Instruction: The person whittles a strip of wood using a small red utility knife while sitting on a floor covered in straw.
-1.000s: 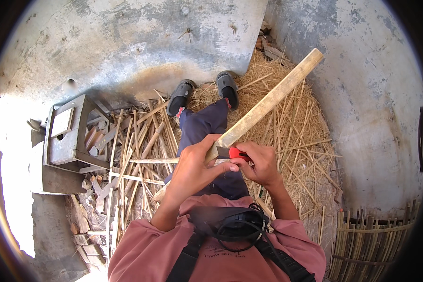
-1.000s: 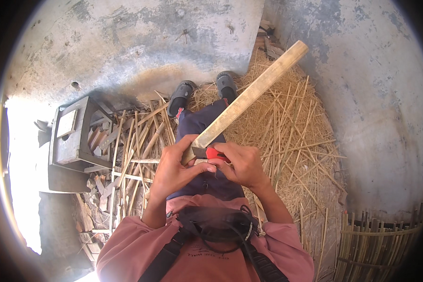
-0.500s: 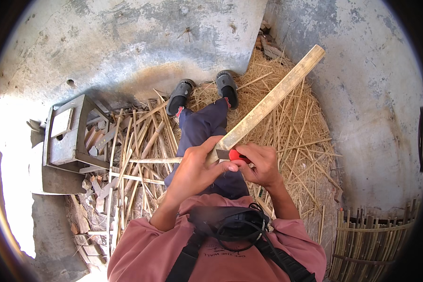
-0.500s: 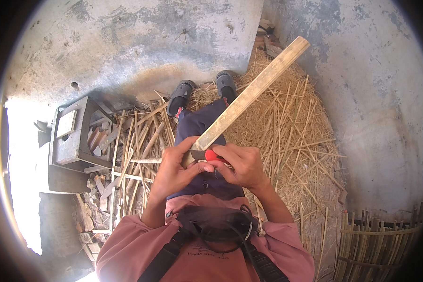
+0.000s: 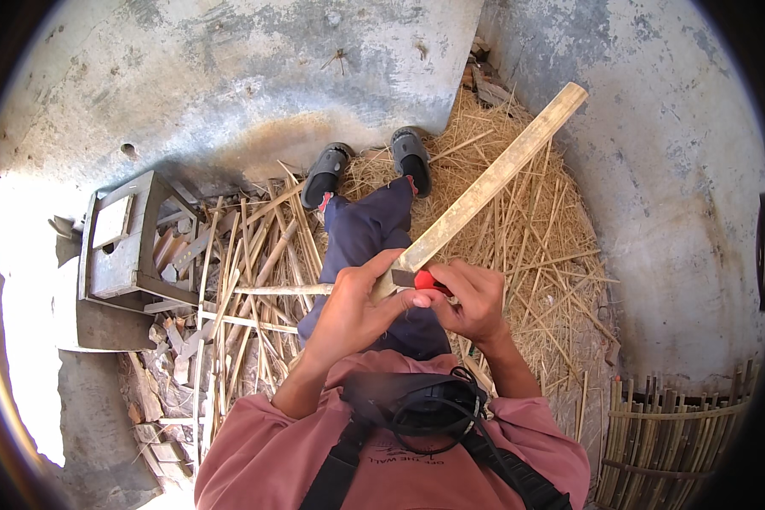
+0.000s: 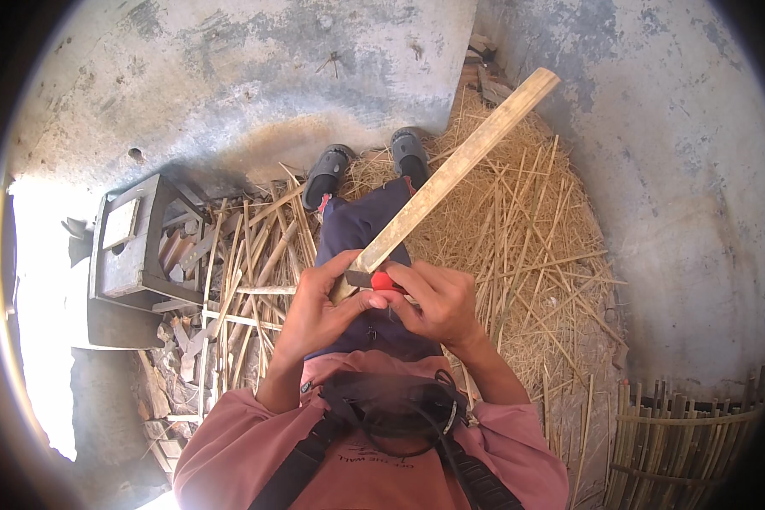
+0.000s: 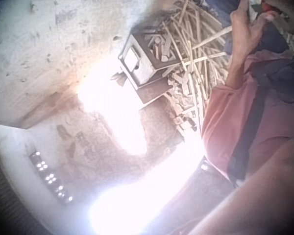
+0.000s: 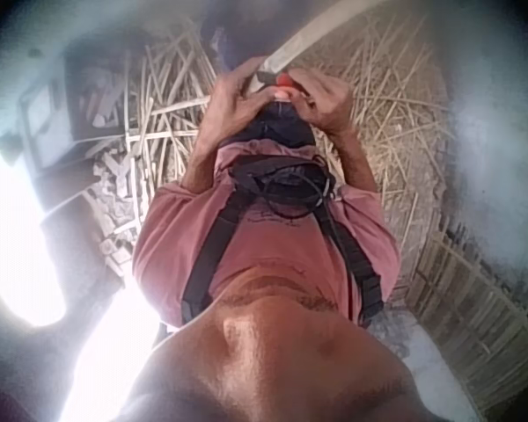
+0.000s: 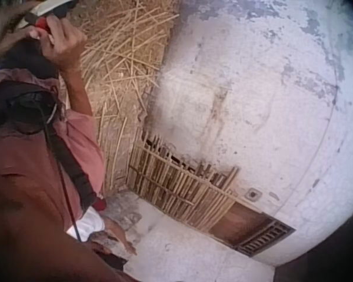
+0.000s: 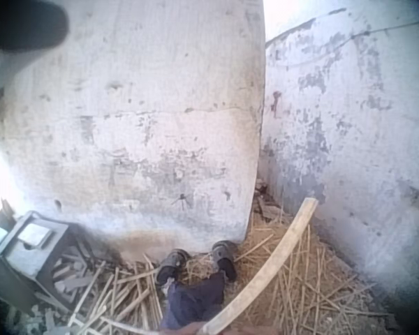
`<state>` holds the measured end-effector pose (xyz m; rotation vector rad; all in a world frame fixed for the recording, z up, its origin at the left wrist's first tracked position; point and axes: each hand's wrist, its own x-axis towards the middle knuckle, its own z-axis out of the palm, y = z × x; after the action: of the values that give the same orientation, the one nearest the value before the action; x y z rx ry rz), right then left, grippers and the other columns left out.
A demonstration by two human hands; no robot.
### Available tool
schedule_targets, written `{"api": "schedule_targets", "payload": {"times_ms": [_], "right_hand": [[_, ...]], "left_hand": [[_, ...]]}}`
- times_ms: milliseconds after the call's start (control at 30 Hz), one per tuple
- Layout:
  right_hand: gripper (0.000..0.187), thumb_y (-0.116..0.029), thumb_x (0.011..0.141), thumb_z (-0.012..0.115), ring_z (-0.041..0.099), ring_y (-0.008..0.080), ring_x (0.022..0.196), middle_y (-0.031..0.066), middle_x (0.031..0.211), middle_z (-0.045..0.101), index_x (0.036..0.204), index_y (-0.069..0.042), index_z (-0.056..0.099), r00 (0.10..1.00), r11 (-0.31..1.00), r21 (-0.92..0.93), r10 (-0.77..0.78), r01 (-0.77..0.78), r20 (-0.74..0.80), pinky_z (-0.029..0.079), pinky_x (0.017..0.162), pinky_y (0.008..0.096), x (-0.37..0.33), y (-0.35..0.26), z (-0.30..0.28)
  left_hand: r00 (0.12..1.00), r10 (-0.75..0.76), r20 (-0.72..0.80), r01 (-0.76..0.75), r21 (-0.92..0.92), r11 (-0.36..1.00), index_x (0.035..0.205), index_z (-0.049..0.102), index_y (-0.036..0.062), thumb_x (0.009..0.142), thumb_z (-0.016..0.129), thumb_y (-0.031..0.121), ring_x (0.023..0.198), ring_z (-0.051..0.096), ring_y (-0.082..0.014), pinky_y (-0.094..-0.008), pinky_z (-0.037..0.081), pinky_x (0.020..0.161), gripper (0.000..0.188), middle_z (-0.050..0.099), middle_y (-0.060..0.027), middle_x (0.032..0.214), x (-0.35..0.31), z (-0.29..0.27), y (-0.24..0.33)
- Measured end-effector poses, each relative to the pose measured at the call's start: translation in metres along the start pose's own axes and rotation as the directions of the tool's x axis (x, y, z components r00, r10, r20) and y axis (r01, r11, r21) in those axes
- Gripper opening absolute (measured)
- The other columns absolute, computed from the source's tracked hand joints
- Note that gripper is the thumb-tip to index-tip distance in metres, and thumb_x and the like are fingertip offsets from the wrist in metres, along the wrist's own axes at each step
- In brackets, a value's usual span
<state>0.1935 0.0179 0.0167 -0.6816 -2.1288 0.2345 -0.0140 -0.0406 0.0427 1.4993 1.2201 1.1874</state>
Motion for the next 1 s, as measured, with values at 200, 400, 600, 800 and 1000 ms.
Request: {"api": "schedule_targets", "payload": {"times_ms": [200,400,600,800,1000], "right_hand": [[0.028,-0.029,0.098,0.078,0.063,0.0235,0.054,0.0071,0.072,0.064,0.104,-0.002,0.074,1.0,0.999,-0.039,0.004,-0.005,-0.013,0.047,0.049,0.0354,-0.001,-0.003,0.001],[0.026,-0.028,0.095,0.08,0.062,0.0239,0.053,0.0059,0.072,0.064,0.107,-0.005,0.076,0.99,0.999,-0.013,0.041,-0.043,-0.133,0.046,0.048,0.0369,-0.002,-0.002,0.01],[0.025,-0.026,0.094,0.08,0.064,0.0244,0.055,0.0064,0.073,0.066,0.108,-0.005,0.076,0.998,0.999,0.02,0.034,-0.033,-0.059,0.048,0.05,0.0364,-0.002,0.001,0.005],[0.027,-0.026,0.092,0.08,0.066,0.0251,0.057,0.0063,0.076,0.067,0.109,-0.006,0.076,0.999,0.997,0.076,-0.008,0.006,0.031,0.049,0.05,0.038,-0.004,0.005,0.001],[0.028,-0.03,0.093,0.08,0.064,0.0247,0.056,0.0057,0.074,0.065,0.108,-0.006,0.076,1.0,1.0,0.006,0.0,0.0,0.001,0.048,0.05,0.0379,-0.006,-0.001,0.004]], "left_hand": [[1.0,-0.027,0.001,0.028,-0.026,0.999,0.13,0.071,-0.0017,0.093,0.089,0.02,0.08,0.056,-0.0037,-0.0251,0.048,0.07,0.047,0.075,-0.0017,0.09,0.0,0.001,0.0],[0.996,-0.058,-0.068,0.054,-0.068,0.996,0.129,0.07,-0.0022,0.093,0.089,0.023,0.078,0.054,-0.0049,-0.03,0.051,0.068,0.047,0.073,-0.008,0.085,-0.002,0.013,-0.013],[0.997,-0.042,-0.064,0.037,-0.079,0.996,0.133,0.068,-0.0015,0.092,0.09,0.022,0.086,0.058,-0.0038,-0.0294,0.055,0.076,0.052,0.077,-0.0095,0.093,-0.001,0.011,-0.006],[0.996,-0.021,0.084,0.028,-0.084,0.996,0.146,0.06,-0.004,0.091,0.089,0.008,0.101,0.061,-0.0031,-0.0235,0.054,0.084,0.064,0.074,-0.0019,0.117,0.001,-0.004,-0.001],[0.986,-0.047,0.161,0.091,-0.28,0.956,0.149,0.059,-0.0052,0.095,0.085,0.006,0.112,0.061,-0.006,-0.0261,0.054,0.096,0.061,0.074,-0.0045,0.123,0.002,-0.003,-0.008]]}}
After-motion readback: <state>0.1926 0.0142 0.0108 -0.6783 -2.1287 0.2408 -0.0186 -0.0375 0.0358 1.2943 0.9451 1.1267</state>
